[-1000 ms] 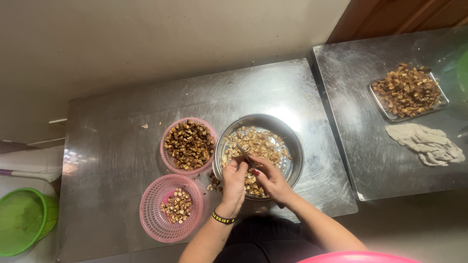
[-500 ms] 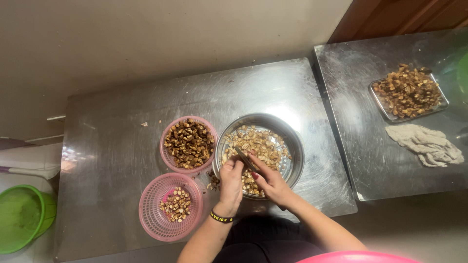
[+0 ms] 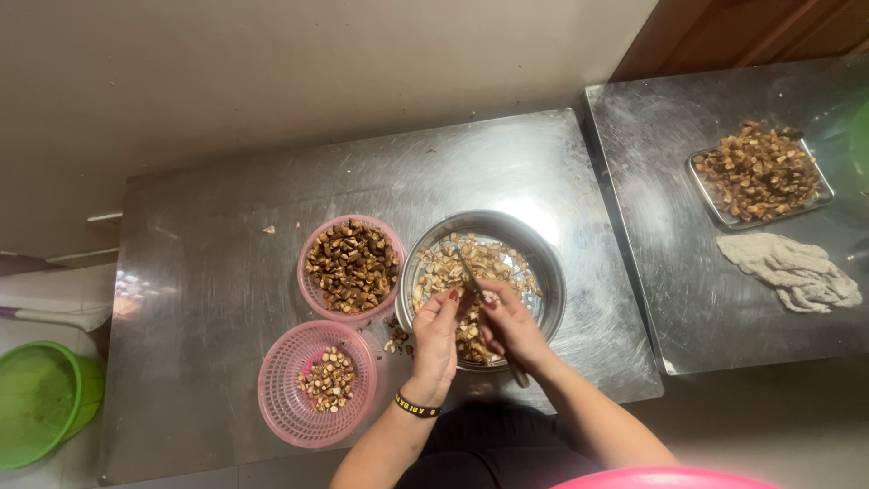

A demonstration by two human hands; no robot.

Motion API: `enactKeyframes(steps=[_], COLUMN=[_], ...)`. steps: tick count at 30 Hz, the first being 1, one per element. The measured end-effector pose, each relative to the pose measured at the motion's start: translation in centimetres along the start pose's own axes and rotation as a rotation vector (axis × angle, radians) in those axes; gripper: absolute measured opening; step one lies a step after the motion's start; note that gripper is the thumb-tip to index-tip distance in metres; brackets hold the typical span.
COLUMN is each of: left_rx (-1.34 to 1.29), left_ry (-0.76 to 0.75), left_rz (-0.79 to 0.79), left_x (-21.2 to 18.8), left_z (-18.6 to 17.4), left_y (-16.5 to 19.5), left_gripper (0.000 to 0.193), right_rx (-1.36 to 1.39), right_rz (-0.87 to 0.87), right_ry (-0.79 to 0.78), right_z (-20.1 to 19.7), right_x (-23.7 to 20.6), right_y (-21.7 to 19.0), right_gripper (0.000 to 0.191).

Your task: The person sits at a stainless steel table and uses a small knife to trim pieces of dried food held over a metal bowl, cutting away darker outer parts. Trimmed pieces are placed into pink plastic baskets while untrimmed pieces are taken from another basket.

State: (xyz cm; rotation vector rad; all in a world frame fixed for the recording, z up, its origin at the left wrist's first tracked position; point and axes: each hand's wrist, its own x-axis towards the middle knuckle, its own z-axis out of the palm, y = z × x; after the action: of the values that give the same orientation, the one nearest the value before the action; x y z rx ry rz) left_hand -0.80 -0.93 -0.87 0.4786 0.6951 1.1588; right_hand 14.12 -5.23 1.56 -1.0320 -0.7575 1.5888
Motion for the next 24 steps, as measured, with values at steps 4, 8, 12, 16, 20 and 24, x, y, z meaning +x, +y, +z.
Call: enactKeyframes(steps=[4,8,12,16,20,24], left_rx=[0.117,0.405,0.956,1.259,1.291,1.656], left_ry=[0.017,-0.01,-0.17,-0.191,-0.132,0.042], left_rz=[-0.039,0.128,0.566,0.669,0.524,0.529], left_x=[-0.2,0.1,-0.1,-0.9,-0.2,2.5], left_z=[-0.2,0.0,0.3,0.3,-1.3,-5.4], left_y=[0.4,-0.7,-1.1,0.1,3.1,8.6], left_gripper=[0.02,0.021,0.036,0.037,0.035,0.017], right_rx=[-0.037,-0.196,-0.362,-0.154,0.18,0.295], right_rz=[0.004,0.047,0.146,0.27,0.272,0.348], right_ry=[0.087,0.095,0.117,0.143,0.015,0.239], right_z=[-1.2,-1.3,-1.8,-3.3,-5.3,-5.6], right_x=[0.0,-0.8,-1.4,-1.2,-1.7,-2.5], right_y=[-1.1,-1.5,-1.5,-1.0,-1.0,-1.2], right_gripper=[0.044,0.053,0.06,0.05,0.035,0.034])
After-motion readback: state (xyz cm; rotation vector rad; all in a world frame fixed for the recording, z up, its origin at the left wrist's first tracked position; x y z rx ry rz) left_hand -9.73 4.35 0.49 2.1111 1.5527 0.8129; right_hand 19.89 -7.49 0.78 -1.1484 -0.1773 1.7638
